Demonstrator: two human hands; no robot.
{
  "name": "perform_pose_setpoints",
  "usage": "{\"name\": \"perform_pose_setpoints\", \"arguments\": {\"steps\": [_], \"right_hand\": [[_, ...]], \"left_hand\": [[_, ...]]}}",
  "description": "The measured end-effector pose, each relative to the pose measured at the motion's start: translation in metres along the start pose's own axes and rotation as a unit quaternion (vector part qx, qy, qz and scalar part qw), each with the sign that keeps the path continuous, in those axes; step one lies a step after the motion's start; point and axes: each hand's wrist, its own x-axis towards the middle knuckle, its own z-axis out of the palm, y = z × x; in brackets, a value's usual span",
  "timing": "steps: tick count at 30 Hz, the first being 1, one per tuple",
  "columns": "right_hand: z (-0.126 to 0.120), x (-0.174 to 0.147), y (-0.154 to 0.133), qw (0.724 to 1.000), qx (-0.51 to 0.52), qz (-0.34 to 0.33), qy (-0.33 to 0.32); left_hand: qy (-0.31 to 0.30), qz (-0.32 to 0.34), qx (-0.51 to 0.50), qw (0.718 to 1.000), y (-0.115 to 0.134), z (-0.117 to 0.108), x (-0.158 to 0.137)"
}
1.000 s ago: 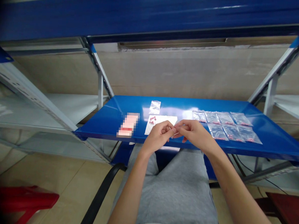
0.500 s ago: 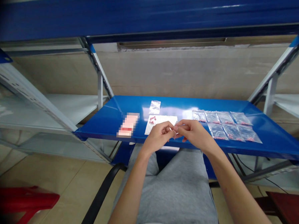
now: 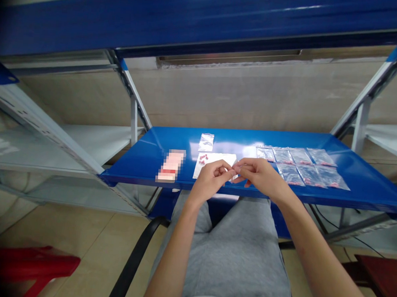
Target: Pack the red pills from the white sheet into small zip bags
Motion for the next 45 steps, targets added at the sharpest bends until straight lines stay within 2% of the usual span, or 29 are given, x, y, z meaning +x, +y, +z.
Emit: {"name": "perform_pose_setpoints", "arguments": {"steps": [8, 26, 34, 40, 45], "right_hand": [[0.005, 0.000, -0.002, 1.000, -0.004, 0.012, -0.006], [0.007, -0.001, -0.003, 1.000, -0.020, -0.024, 0.006], [0.009, 0.000, 0.000, 0.999, -0.025, -0.034, 0.011], [0.014, 0.001, -0.004, 0.995, -0.078, -0.060, 0.024], [0.019, 0.003, 0.000, 0.985, -0.135, -0.090, 0.062]], "left_hand": [[0.009, 0.003, -0.010, 1.000, 0.000, -0.001, 0.001], [0.018, -0.008, 0.006, 1.000, 0.001, -0.001, -0.001], [0.031, 0.015, 0.014, 0.999, -0.001, 0.000, 0.000], [0.082, 0.032, 0.069, 0.994, 0.003, 0.003, 0.000], [0.105, 0.067, 0.161, 0.979, 0.006, 0.005, 0.000]]}}
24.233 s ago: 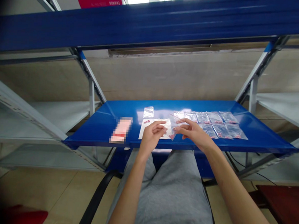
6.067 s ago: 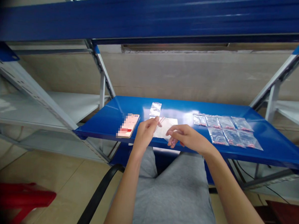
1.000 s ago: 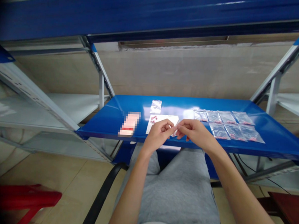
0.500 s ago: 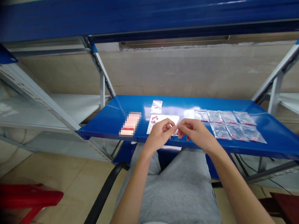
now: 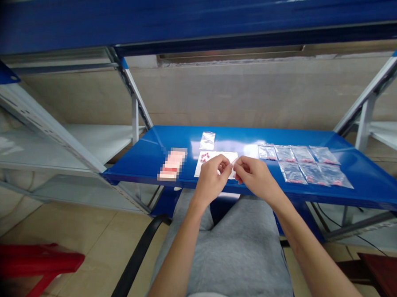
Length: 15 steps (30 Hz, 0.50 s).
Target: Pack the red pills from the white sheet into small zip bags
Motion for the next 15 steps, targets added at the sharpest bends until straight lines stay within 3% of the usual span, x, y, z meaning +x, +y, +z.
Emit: {"name": "perform_pose_setpoints", "arguments": {"steps": [15], "right_hand": [[0.010, 0.004, 0.000, 0.984, -0.152, 0.009, 0.092]], "left_hand": [[-0.027, -0.022, 0.228, 0.973, 0.020, 0.005, -0.007]]}}
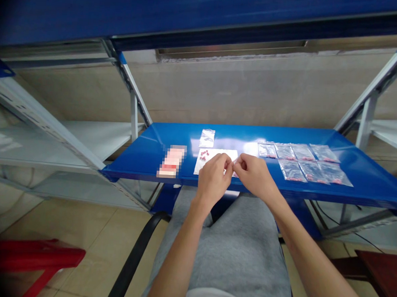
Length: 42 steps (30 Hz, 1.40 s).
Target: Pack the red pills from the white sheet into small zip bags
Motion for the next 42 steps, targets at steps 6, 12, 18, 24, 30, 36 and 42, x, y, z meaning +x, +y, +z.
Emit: {"name": "perform_pose_setpoints", "arguments": {"steps": [6, 12, 18, 24, 30, 36, 42], "right_hand": [[-0.001, 0.001, 0.001, 1.000, -0.006, -0.003, 0.008], [-0.001, -0.004, -0.004, 1.000, -0.009, 0.009, 0.005], [-0.006, -0.002, -0.006, 0.999, 0.027, 0.041, -0.019], [-0.010, -0.003, -0.002, 0.998, 0.054, 0.033, -0.031], [-0.010, -0.006, -0.007, 0.994, 0.093, 0.006, -0.062], [-0.013, -0.003, -0.005, 0.974, 0.215, 0.018, -0.075], [0.002, 0.007, 0.028, 0.944, 0.287, 0.159, 0.024]], "left_hand": [[-0.001, 0.005, 0.019, 1.000, 0.003, 0.005, 0.000], [0.053, -0.051, 0.017, 0.997, -0.008, 0.005, 0.004], [0.039, 0.010, -0.045, 0.998, -0.015, -0.002, 0.005], [0.011, 0.081, -0.089, 0.993, -0.013, -0.003, 0.003], [0.006, 0.083, -0.116, 0.990, -0.017, -0.001, 0.005], [0.028, 0.046, -0.201, 0.978, -0.026, -0.004, 0.008], [0.027, -0.004, -0.279, 0.960, -0.040, -0.016, 0.009]]}}
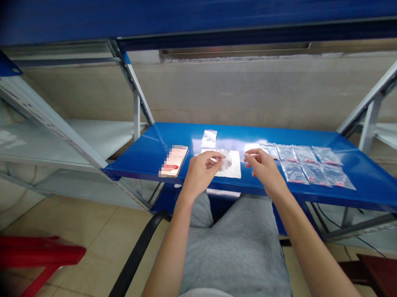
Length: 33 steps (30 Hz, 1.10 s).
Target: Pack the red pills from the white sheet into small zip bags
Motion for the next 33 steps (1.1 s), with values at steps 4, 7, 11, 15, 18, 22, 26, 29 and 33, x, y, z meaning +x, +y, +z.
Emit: {"name": "perform_pose_setpoints", "arguments": {"steps": [4, 7, 11, 15, 18, 22, 26, 29, 33], "right_hand": [[0.010, 0.002, 0.014, 0.981, 0.130, 0.089, -0.117], [0.019, -0.002, 0.018, 0.953, 0.212, 0.106, -0.188], [0.027, -0.004, 0.023, 0.957, 0.226, 0.088, -0.158], [0.027, 0.008, 0.022, 0.970, 0.205, 0.060, -0.119], [0.025, 0.030, 0.013, 0.980, 0.167, 0.047, -0.093], [0.029, 0.068, -0.006, 0.995, 0.044, 0.038, -0.078], [0.048, 0.089, -0.022, 0.991, -0.123, 0.013, -0.056], [0.066, 0.094, -0.030, 0.969, -0.239, -0.019, -0.063], [0.081, 0.095, -0.035, 0.935, -0.340, -0.058, -0.075]], "left_hand": [[-0.026, -0.022, -0.078, 0.996, -0.008, -0.009, 0.002], [-0.054, -0.032, -0.107, 0.992, -0.015, -0.014, 0.003], [-0.068, -0.050, -0.112, 0.990, -0.025, -0.018, 0.003], [-0.057, -0.062, -0.110, 0.990, -0.036, -0.024, 0.011], [-0.023, -0.067, -0.057, 0.996, -0.044, -0.036, 0.025], [0.038, -0.041, 0.079, 0.995, -0.052, -0.054, 0.049], [-0.026, -0.034, 0.169, 0.985, -0.061, -0.059, 0.067], [-0.078, -0.034, 0.190, 0.978, -0.072, -0.054, 0.076], [-0.100, -0.036, 0.198, 0.975, -0.091, -0.047, 0.084]]}}
